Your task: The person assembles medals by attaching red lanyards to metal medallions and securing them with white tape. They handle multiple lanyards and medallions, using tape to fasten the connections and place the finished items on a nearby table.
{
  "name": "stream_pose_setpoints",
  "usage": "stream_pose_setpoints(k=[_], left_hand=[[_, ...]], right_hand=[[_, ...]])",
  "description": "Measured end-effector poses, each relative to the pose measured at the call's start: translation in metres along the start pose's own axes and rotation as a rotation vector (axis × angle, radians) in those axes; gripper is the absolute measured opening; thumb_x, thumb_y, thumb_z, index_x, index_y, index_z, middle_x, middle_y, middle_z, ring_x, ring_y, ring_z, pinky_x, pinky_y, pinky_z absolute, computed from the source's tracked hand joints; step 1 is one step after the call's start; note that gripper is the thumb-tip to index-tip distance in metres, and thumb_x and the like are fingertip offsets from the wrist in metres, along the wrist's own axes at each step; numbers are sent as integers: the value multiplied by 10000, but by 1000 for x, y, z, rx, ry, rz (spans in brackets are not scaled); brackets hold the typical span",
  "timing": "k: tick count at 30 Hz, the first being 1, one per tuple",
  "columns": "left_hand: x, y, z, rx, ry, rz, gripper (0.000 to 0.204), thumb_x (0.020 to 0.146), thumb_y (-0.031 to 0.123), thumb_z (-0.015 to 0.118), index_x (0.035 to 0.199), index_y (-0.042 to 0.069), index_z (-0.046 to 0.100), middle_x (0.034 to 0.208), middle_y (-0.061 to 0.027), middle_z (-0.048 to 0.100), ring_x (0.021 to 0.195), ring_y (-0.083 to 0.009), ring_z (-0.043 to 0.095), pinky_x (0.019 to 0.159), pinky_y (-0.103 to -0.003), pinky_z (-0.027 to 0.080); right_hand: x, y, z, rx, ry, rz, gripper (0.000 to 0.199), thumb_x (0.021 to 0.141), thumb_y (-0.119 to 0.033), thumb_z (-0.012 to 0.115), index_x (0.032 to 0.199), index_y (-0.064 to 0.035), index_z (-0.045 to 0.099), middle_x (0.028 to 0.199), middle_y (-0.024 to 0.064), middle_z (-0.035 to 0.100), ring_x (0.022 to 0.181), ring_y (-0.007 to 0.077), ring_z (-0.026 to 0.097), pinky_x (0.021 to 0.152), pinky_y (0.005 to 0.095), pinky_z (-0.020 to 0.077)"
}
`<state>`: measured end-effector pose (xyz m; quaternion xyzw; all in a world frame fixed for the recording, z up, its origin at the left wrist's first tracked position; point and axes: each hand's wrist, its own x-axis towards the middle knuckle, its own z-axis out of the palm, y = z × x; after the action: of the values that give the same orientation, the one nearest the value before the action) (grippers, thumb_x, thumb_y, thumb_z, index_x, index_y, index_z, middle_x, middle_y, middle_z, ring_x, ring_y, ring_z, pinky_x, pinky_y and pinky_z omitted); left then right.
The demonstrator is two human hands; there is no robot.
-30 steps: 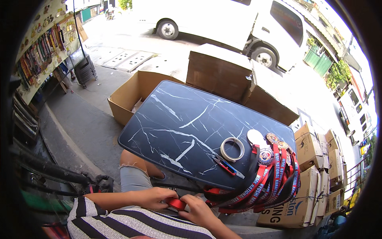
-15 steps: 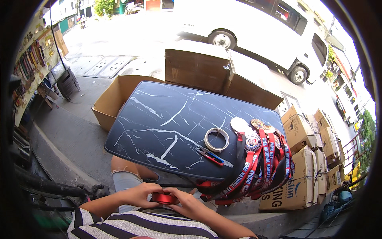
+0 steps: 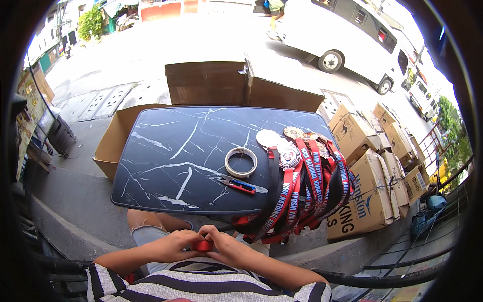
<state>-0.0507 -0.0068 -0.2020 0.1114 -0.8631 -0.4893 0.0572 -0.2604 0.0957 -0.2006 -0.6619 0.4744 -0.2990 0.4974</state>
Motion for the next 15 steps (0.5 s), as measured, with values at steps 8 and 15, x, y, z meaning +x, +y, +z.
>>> stream_pose_setpoints(k=[8, 15], left_hand=[[12, 22, -13, 4, 34, -22, 340, 799, 262, 766, 949, 16, 584, 799, -154, 620, 751, -334, 640, 648, -405, 510], [3, 56, -52, 290, -49, -176, 319, 723, 208, 764, 947, 25, 631, 715, -139, 633, 692, -340, 641, 639, -413, 513]], right_hand=[[10, 32, 11, 118, 51, -124, 490, 817, -38, 720, 1221, -20, 445, 1057, 211, 633, 1026, 361, 653, 874, 414, 521], [17, 43, 13, -119, -30, -239, 276, 808, -73, 683, 1046, 3, 568, 933, 188, 624, 896, 386, 623, 776, 424, 498]])
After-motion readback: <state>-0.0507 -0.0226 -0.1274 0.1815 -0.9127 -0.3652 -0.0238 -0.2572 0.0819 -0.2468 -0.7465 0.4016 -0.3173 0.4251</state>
